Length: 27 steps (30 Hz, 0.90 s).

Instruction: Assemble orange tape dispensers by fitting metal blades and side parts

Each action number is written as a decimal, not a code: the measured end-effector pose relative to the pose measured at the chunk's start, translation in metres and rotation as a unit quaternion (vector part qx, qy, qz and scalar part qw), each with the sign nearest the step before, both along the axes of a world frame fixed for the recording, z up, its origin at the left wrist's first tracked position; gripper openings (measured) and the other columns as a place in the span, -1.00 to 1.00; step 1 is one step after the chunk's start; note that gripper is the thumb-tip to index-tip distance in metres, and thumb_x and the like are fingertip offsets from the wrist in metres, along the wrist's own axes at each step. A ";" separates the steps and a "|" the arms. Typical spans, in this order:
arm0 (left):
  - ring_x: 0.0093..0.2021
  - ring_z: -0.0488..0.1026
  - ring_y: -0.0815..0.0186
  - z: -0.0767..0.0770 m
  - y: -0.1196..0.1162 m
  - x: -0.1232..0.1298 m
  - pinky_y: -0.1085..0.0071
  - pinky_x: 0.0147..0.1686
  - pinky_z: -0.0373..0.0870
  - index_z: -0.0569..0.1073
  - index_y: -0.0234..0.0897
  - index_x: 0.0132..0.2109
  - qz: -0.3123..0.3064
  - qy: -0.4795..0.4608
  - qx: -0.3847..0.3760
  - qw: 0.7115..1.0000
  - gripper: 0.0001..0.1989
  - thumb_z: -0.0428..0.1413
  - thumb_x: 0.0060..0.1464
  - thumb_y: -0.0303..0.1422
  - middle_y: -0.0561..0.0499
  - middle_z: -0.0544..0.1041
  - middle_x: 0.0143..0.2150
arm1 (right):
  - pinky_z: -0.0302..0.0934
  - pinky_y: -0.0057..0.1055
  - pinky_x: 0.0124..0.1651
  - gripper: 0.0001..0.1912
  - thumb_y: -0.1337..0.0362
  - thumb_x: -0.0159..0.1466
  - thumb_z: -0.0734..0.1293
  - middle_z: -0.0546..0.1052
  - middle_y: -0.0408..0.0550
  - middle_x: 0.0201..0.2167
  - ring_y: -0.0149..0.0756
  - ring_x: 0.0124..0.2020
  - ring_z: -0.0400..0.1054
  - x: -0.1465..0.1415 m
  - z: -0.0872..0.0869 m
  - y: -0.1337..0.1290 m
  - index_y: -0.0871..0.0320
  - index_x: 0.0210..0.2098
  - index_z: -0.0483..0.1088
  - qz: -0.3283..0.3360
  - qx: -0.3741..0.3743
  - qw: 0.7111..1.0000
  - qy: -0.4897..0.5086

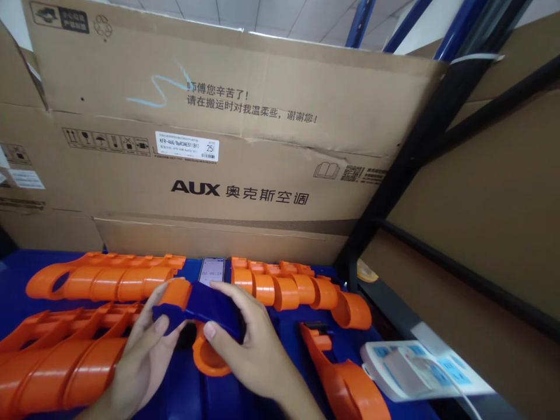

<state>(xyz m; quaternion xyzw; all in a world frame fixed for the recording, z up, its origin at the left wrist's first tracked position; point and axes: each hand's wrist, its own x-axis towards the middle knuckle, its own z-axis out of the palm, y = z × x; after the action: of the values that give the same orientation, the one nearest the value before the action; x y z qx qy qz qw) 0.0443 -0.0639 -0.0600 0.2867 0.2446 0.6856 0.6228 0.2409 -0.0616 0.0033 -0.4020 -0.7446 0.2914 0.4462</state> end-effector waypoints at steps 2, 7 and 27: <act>0.24 0.47 -0.14 -0.001 0.000 -0.001 -0.13 0.28 0.32 0.49 -0.03 0.24 -0.014 -0.006 0.010 1.000 -0.46 0.32 0.11 -0.27 -0.14 0.53 0.29 | 0.31 0.08 0.26 -0.41 0.13 0.34 0.43 0.46 0.04 0.26 0.05 0.25 0.38 0.002 -0.001 0.000 -0.07 0.33 0.29 -0.004 0.007 1.000 -0.029; 0.37 0.32 -0.18 0.011 0.001 0.000 -0.10 0.36 0.19 0.45 -0.08 0.29 -0.022 0.008 0.047 0.999 -0.43 0.27 0.15 -0.20 -0.17 0.48 0.34 | 0.40 -0.03 0.13 -0.29 0.14 0.20 0.53 0.56 0.06 0.07 0.04 0.05 0.49 0.003 0.002 0.003 -0.02 0.30 0.31 -0.030 0.153 0.983 -0.095; -0.11 0.61 0.02 0.023 0.001 -0.002 0.20 -0.07 0.53 0.50 -0.04 0.11 0.076 0.152 0.047 0.984 -0.43 0.43 -0.08 -0.31 -0.05 0.65 -0.01 | 0.38 -0.03 -0.05 -0.30 0.27 0.28 0.51 0.46 0.11 -0.06 -0.03 -0.06 0.35 0.006 -0.004 0.005 0.05 0.37 0.28 -0.042 0.415 0.884 -0.210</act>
<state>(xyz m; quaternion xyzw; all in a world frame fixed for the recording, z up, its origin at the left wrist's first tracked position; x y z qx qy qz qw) 0.0419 -0.0631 -0.0368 0.3972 0.3253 0.6897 0.5106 0.2472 -0.0563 -0.0005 -0.2633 -0.8561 -0.1548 0.4170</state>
